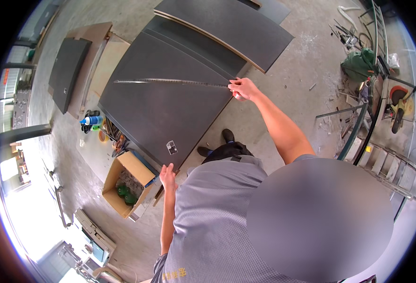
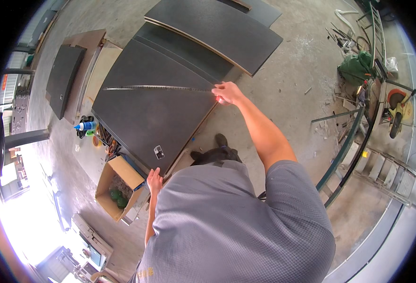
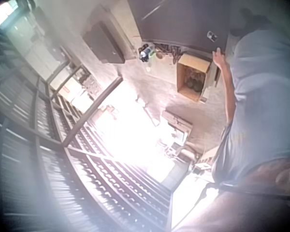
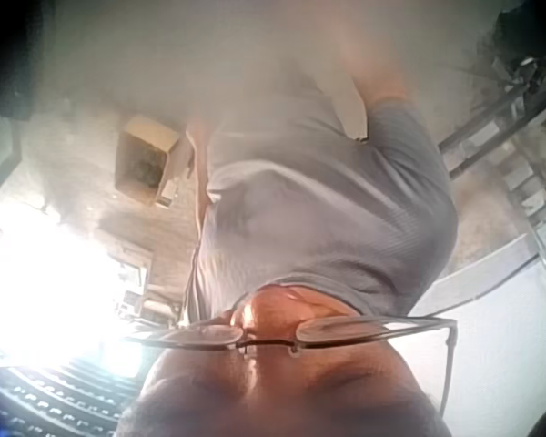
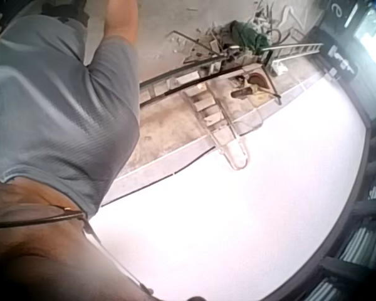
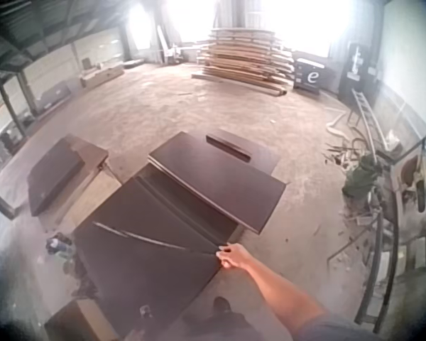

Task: The person measures the width and length of several dark gray furniture panels using a measuring tape.

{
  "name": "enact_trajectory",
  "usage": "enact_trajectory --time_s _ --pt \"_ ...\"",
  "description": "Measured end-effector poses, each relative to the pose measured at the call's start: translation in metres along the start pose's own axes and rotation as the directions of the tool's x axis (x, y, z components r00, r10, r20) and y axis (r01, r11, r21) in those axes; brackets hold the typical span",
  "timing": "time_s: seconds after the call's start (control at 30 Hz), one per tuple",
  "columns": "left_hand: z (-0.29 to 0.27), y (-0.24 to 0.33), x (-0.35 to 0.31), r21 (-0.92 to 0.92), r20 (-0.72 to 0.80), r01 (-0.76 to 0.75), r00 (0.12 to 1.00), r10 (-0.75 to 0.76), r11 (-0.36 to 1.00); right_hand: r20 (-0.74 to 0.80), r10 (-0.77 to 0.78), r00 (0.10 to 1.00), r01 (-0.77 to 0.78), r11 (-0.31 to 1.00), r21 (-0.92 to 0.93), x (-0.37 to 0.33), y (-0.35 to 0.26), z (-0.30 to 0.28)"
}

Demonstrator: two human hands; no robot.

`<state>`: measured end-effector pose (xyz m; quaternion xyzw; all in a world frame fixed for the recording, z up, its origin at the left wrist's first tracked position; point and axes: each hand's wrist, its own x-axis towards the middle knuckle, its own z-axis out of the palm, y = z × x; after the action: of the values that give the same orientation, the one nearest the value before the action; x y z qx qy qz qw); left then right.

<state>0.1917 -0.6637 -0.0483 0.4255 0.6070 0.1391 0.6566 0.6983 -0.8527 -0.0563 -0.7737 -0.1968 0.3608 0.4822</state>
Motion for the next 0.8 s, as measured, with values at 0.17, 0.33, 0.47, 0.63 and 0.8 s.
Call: enact_trajectory --time_s 0.17,0.33,0.47,0.63,0.8 --pt "-0.003 -0.003 0.004 0.048 -0.010 0.020 1.000 -0.020 0.999 0.046 0.021 0.999 -0.021 1.000 -0.011 0.001 -0.002 -0.005" --pt "-0.004 -0.004 0.003 0.009 -0.002 0.016 1.000 -0.016 1.000 0.027 0.007 1.000 -0.006 0.999 -0.039 -0.002 -0.003 -0.007" --pt "-0.004 -0.003 0.002 -0.026 0.046 0.026 0.999 -0.025 0.999 0.029 0.007 1.000 -0.007 1.000 0.009 -0.001 0.001 -0.009" --pt "-0.006 -0.001 -0.003 -0.088 0.020 -0.007 1.000 0.009 0.996 0.013 -0.018 1.000 0.019 1.000 -0.016 0.000 0.005 -0.007" --pt "-0.007 -0.004 -0.008 -0.127 -0.042 -0.010 0.999 0.005 0.992 0.053 0.000 0.999 -0.003 0.998 0.056 -0.006 0.001 -0.008"
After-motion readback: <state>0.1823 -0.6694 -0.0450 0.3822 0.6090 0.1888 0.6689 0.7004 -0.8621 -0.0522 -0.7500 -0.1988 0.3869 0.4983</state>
